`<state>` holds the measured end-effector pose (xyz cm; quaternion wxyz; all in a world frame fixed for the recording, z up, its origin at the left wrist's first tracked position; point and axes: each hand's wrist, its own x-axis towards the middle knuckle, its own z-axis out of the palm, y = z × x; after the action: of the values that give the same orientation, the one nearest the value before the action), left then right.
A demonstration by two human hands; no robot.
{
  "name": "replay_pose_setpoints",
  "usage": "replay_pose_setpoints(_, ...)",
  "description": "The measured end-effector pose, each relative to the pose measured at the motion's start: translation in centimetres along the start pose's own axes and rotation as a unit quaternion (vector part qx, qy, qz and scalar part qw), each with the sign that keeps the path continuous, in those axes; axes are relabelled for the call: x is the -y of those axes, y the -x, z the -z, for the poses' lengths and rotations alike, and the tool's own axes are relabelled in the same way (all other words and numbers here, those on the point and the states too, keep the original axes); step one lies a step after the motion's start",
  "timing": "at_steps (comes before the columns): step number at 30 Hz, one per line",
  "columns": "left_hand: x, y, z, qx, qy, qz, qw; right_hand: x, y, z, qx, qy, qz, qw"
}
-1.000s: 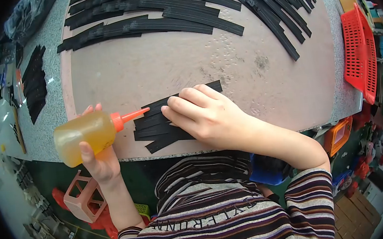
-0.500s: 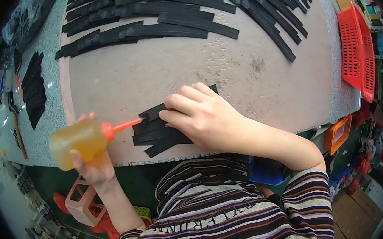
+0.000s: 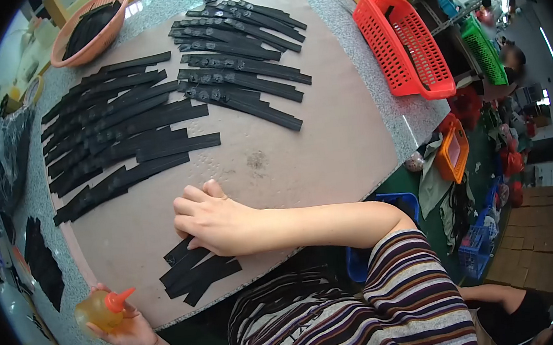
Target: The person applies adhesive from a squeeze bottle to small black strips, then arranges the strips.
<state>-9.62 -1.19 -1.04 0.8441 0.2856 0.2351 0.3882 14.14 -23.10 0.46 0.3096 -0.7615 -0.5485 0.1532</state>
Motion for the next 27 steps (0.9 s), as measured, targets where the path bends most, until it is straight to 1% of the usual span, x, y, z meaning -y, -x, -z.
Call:
replay_pose_setpoints(5,0.2,-0.9,0.3,0.034,0.082,0.027,0.996,-0.4,0.1,0.1,0.003,-0.064,0.005,0.998)
replay_pose_setpoints(6,0.1,-1.0,0.6,0.045,0.092,0.039,0.994,-0.3,0.0,1.0,0.003,-0.089,0.005,0.996)
replay_pose_setpoints(7,0.1,-1.2,1.0,0.058,0.105,0.049,0.992,-0.7,0.0,2.4,-0.017,-0.176,-0.034,0.984)
replay_pose_setpoints(8,-0.2,-1.3,1.4,0.067,0.114,0.064,0.989,-1.2,0.1,3.8,-0.037,-0.267,-0.075,0.960)
replay_pose_setpoints(9,-0.6,-1.3,2.0,0.082,0.107,0.069,0.988,-2.0,0.3,5.3,-0.056,-0.356,-0.112,0.926)
replay_pose_setpoints(11,-0.7,-1.7,2.7,0.114,0.101,0.073,0.986,-4.9,0.7,9.6,-0.185,-0.428,-0.172,0.868)
replay_pose_setpoints(13,-0.5,-1.6,2.0,0.070,0.111,0.057,0.990,-9.7,1.4,14.1,-0.314,-0.368,-0.210,0.850)
replay_pose_setpoints(14,-0.4,-1.3,1.6,0.047,0.116,0.048,0.991,-12.7,1.7,16.2,-0.354,-0.321,-0.238,0.845)
replay_pose_setpoints(15,-0.2,-1.3,1.3,0.033,0.116,0.044,0.992,-15.7,2.1,17.8,-0.377,-0.263,-0.234,0.857)
replay_pose_setpoints(16,-0.2,-1.2,0.9,0.020,0.113,0.041,0.993,-19.0,2.3,18.7,-0.396,-0.254,-0.234,0.851)
replay_pose_setpoints(17,-0.1,-1.2,0.6,0.005,0.111,0.035,0.993,-20.5,2.2,19.7,-0.393,-0.208,-0.267,0.855)
replay_pose_setpoints(19,0.1,-1.3,0.7,0.017,0.106,0.035,0.994,-23.1,1.5,20.4,-0.395,-0.195,-0.285,0.852)
replay_pose_setpoints(22,0.1,-1.1,0.6,0.012,0.086,0.032,0.996,-27.1,0.6,20.0,-0.386,-0.057,-0.294,0.873)
replay_pose_setpoints(23,0.1,-1.0,0.6,0.006,0.078,0.030,0.996,-27.0,0.5,19.5,-0.417,0.067,-0.304,0.854)
replay_pose_setpoints(25,-0.3,-1.4,1.2,0.058,0.118,0.070,0.989,-25.9,0.1,18.5,-0.453,0.306,-0.303,0.780)
replay_pose_setpoints(26,-0.7,-1.1,2.0,0.074,0.133,0.083,0.985,-25.5,0.2,18.6,-0.471,0.244,-0.264,0.806)
replay_pose_setpoints(27,-0.8,-0.7,1.6,0.044,0.147,0.075,0.985,-24.1,0.1,18.5,-0.479,0.170,-0.227,0.831)
